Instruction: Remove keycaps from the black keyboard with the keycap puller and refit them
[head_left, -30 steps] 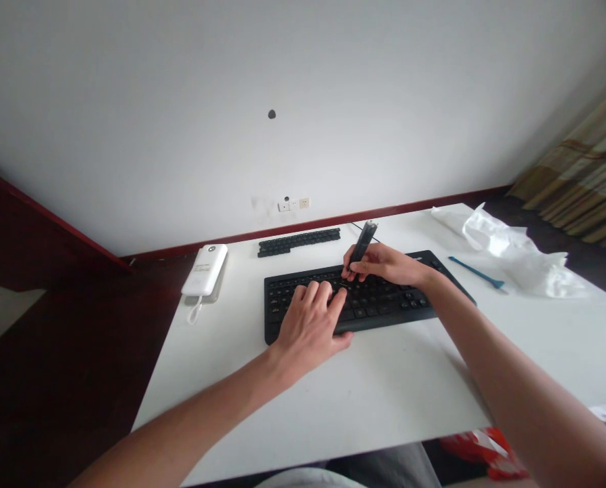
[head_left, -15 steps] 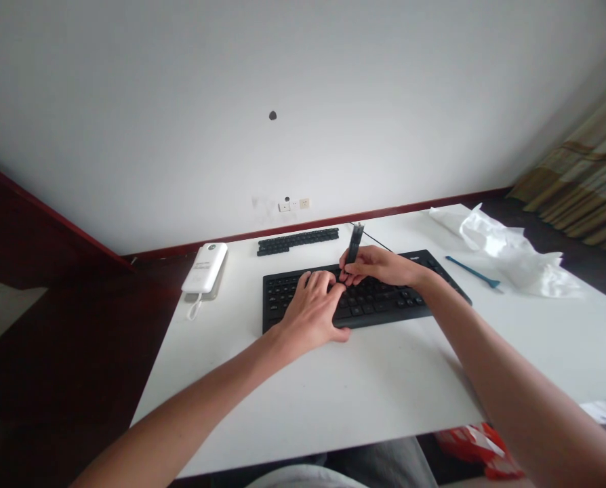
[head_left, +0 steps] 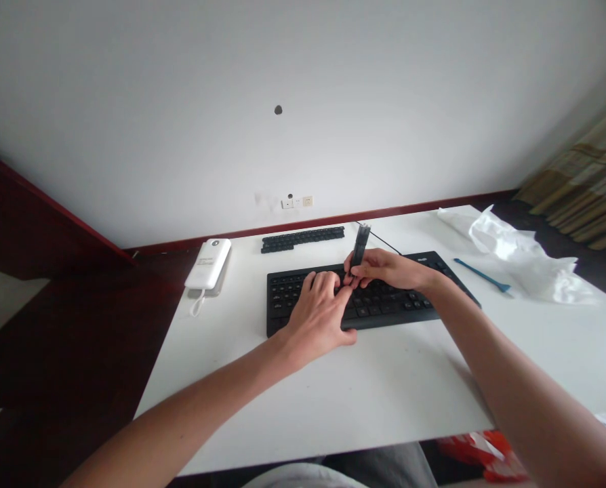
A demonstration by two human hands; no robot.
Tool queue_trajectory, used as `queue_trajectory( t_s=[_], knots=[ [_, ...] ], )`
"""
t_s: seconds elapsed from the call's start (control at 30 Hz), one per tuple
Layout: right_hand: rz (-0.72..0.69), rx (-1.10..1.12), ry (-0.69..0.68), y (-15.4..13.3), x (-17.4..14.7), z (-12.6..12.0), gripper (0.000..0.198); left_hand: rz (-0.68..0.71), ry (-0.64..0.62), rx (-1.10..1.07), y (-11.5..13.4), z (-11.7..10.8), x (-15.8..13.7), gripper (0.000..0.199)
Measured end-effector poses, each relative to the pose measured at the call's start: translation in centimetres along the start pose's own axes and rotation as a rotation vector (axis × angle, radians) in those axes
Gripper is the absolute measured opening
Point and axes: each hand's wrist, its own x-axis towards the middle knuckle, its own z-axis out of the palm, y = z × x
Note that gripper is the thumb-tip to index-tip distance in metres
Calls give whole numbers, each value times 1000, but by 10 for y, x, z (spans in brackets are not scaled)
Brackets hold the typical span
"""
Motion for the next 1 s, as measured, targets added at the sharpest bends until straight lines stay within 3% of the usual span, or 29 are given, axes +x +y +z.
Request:
queue_trajectory(
  t_s=[0.23,0.47,0.77,1.0],
  knots=[
    [-27,-103,-59,-10,-5,1,37,4,16,113,14,0,-14,53],
    [-45,-250,-85,-24,-14,7,31,-4,4,116,16,0,-14,59],
    [-84,-131,-196,-16,-13,-9,36,-8,-2,109,16,0,-15,58],
    [-69,-90,-199,-9,-12,-15,38,-4,11,106,17,-1,-15,57]
  ],
)
